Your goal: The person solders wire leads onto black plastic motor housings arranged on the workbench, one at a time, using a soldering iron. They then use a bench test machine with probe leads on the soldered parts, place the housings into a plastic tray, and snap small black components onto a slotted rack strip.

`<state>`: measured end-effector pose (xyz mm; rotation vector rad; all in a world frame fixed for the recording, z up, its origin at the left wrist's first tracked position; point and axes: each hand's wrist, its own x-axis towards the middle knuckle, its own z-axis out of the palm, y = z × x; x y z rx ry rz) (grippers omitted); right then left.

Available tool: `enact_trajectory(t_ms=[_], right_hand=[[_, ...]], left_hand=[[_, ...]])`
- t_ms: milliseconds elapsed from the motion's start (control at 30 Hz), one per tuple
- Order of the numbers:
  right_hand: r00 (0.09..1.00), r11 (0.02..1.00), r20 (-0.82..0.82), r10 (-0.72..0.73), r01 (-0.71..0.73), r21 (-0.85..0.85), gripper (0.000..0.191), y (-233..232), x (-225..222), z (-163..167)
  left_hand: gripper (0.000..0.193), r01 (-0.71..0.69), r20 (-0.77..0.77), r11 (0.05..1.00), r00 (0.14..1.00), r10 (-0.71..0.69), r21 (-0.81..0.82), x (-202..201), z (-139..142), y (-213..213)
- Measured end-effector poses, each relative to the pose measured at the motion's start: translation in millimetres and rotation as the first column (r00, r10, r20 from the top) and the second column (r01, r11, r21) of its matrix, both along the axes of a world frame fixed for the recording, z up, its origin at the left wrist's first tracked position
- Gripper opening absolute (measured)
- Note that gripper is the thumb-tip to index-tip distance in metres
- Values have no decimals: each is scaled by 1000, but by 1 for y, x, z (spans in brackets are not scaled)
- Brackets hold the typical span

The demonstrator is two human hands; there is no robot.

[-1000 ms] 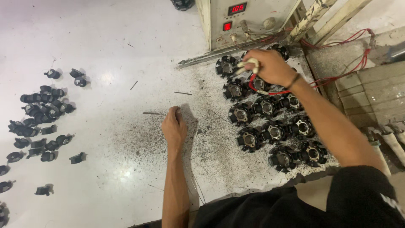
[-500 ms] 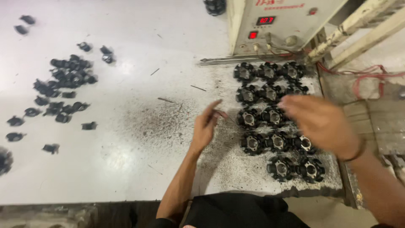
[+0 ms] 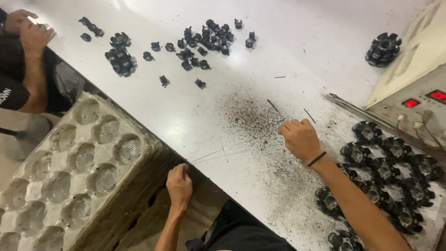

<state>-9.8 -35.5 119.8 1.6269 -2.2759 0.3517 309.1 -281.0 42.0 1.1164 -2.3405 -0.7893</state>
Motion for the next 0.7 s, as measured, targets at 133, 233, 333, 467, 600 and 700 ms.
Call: enact_trajectory(t_ms=[133,233,333,467,600,700], right_hand=[[984,980,81,-159,148,132,13,-33,-36,-47],[954,962,180,-240,209,174,12,-24,-66,-60],[872,873,103,-479,462,154,24,50,-93,-55],[582,571,-150,-799,813,113,71,161,-92,-62],[445,427,24,-895,843,326,67,178,-107,-74],[383,322,-138,-913,887,331,63,176,-120,-77]], left_hand=[[50,-130,-221,881,942,253,455,-22,-55,5],[61,47,-446,667,777,443,744,-41,-71,3],[59,170,-355,343,714,603,924,-48,-70,-14],[59,211,-309,231,747,588,950,-52,-72,-21],[62,370,-427,226,668,610,901,-60,-78,-18],[69,237,-393,336,744,541,912,-54,-60,-20]])
